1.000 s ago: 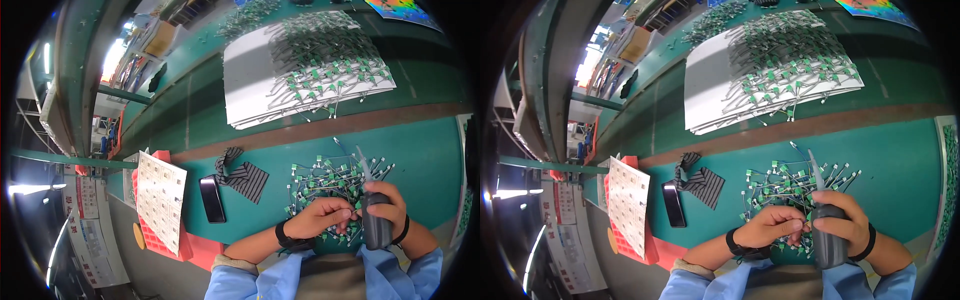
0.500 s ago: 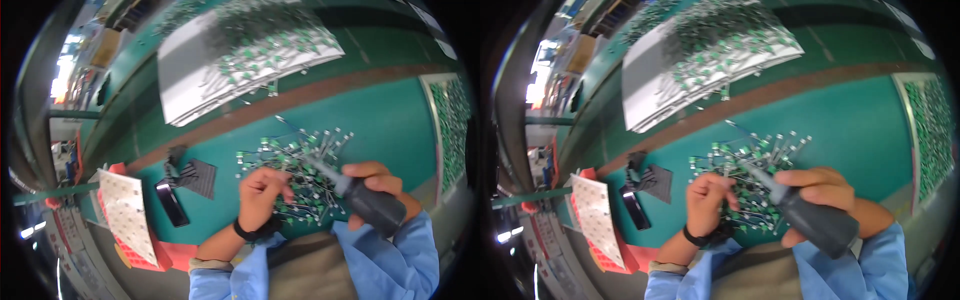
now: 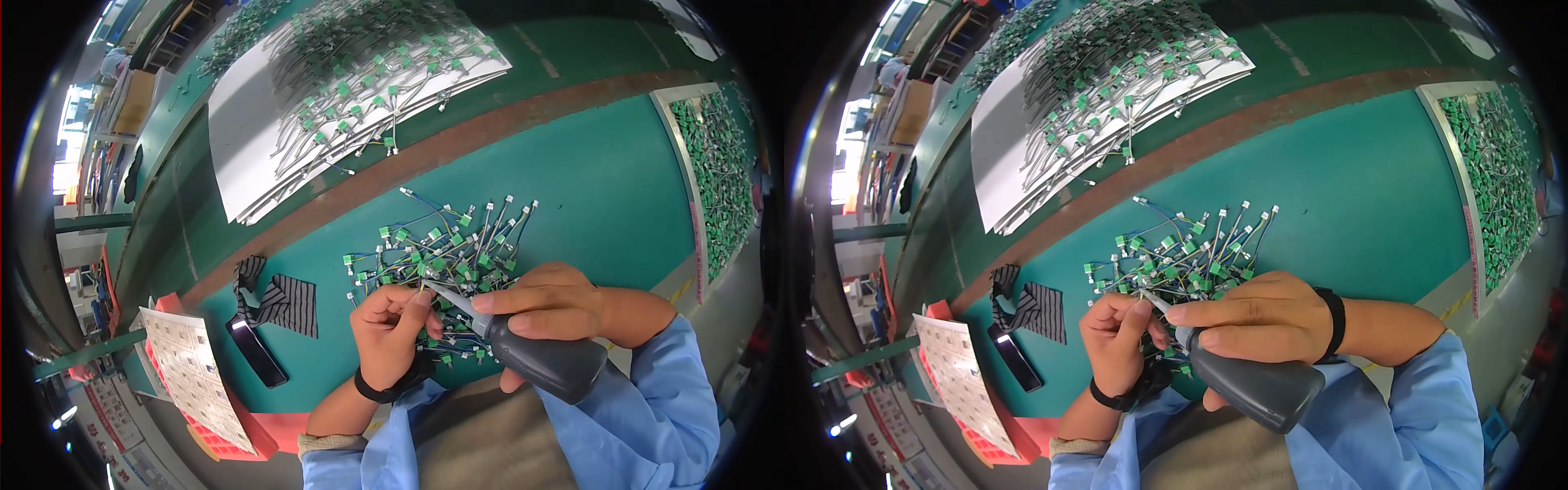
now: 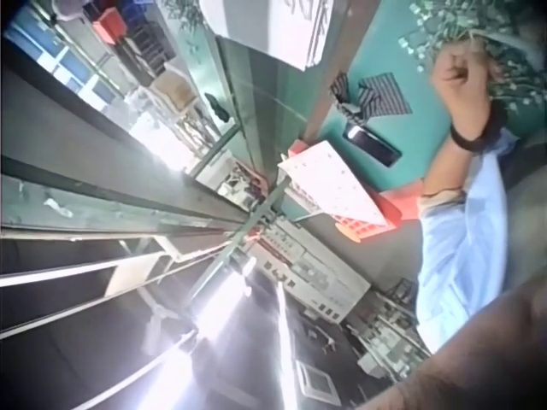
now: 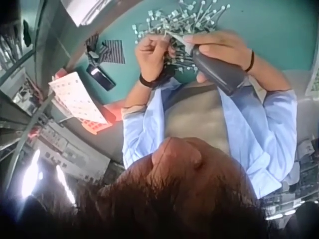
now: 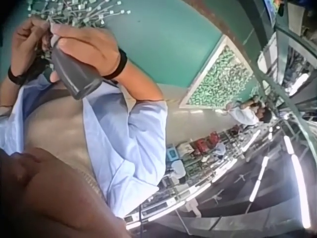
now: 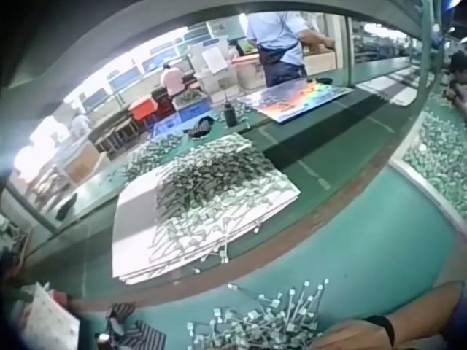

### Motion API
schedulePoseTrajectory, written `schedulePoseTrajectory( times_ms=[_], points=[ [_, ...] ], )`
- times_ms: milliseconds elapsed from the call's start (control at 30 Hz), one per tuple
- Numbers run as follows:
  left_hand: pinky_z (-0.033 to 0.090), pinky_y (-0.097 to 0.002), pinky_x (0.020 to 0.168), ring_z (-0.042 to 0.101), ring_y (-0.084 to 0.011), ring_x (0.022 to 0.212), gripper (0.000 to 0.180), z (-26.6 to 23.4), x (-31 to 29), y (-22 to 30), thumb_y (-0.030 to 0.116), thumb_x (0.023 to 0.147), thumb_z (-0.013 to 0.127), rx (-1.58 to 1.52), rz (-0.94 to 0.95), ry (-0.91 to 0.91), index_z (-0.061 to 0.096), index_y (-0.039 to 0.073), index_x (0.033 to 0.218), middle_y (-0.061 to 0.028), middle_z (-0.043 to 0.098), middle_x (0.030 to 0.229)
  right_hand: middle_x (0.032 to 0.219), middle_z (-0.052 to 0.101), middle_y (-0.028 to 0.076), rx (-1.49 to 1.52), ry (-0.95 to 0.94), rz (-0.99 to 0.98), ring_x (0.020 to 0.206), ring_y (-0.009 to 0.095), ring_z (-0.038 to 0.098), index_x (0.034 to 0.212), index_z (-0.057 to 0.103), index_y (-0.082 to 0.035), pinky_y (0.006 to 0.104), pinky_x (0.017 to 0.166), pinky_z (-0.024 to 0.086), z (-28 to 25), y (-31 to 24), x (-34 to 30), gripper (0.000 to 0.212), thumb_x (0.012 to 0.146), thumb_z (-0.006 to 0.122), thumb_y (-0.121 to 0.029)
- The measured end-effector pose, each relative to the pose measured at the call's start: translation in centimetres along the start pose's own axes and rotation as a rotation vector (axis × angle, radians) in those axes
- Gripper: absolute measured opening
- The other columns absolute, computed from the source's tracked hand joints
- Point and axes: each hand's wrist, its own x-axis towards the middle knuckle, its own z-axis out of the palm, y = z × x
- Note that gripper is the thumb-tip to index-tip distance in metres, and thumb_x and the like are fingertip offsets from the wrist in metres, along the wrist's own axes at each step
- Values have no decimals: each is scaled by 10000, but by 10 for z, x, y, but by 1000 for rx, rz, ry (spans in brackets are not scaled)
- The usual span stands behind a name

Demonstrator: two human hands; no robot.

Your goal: The person picks up a wire assembly from a pile, applies liquid from a squeeze bottle to the connector, and places it onto a stack. After repeating this, the person wipes the tip of the bottle with a cloth and continues the process.

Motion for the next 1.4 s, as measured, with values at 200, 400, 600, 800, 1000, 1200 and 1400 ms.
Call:
schedulePoseTrajectory(
  times_ms=[200, 400, 600, 800, 1000, 1200, 1400],
  points=[
    [526, -259, 578, 651, -134, 625, 56, -1, 0, 1, 7, 983, 614, 10, -4, 15, 635, -40, 961, -96, 682, 730, 1265, 652, 238, 11, 3, 14, 699, 224, 702, 1259, 514, -53, 290, 585, 564, 0, -1, 0, 739, 723, 914, -368],
    [526, -257, 577, 651, -131, 627, 53, -3, 0, 0, 9, 981, 620, 24, 5, 5, 637, -38, 967, -94, 683, 731, 1268, 651, 240, 23, -11, -2, 692, 221, 703, 1264, 513, -60, 293, 589, 566, 2, 2, 1, 748, 717, 918, -368],
    [520, -265, 542, 630, -141, 577, 89, 1, 1, 2, 36, 991, 599, 61, 11, 35, 615, -22, 925, -100, 667, 691, 1247, 659, 247, 6, 1, -17, 682, 223, 700, 1267, 511, -56, 286, 575, 562, 2, 2, 0, 753, 718, 916, -376],
    [514, -267, 521, 619, -148, 548, 122, 3, 1, 2, 52, 997, 587, 92, 12, 46, 600, -13, 895, -105, 660, 669, 1227, 667, 249, 2, 11, -23, 690, 228, 705, 1245, 527, -49, 284, 568, 563, 3, 3, -1, 725, 724, 911, -377],
    [512, -268, 515, 618, -150, 546, 106, 4, 1, 0, 43, 996, 579, 87, 24, 51, 618, -25, 924, -106, 658, 667, 1220, 671, 246, 14, 25, -38, 699, 230, 708, 1219, 544, -42, 285, 564, 564, 2, 3, -3, 678, 738, 906, -352],
    [509, -271, 514, 614, -152, 542, 102, 1, 1, 0, 40, 996, 574, 81, 26, 48, 633, -30, 950, -107, 657, 664, 1216, 672, 245, 11, 48, -29, 686, 226, 704, 1220, 542, -42, 283, 557, 560, 2, 2, 1, 668, 746, 900, -346],
    [500, -278, 502, 599, -158, 521, 113, 0, 2, 0, 56, 999, 570, 60, 7, 59, 632, -25, 950, -100, 641, 644, 1207, 674, 247, -12, 37, -38, 653, 214, 685, 1229, 540, -41, 280, 548, 553, 6, 5, -1, 664, 761, 887, -361]
  ],
)
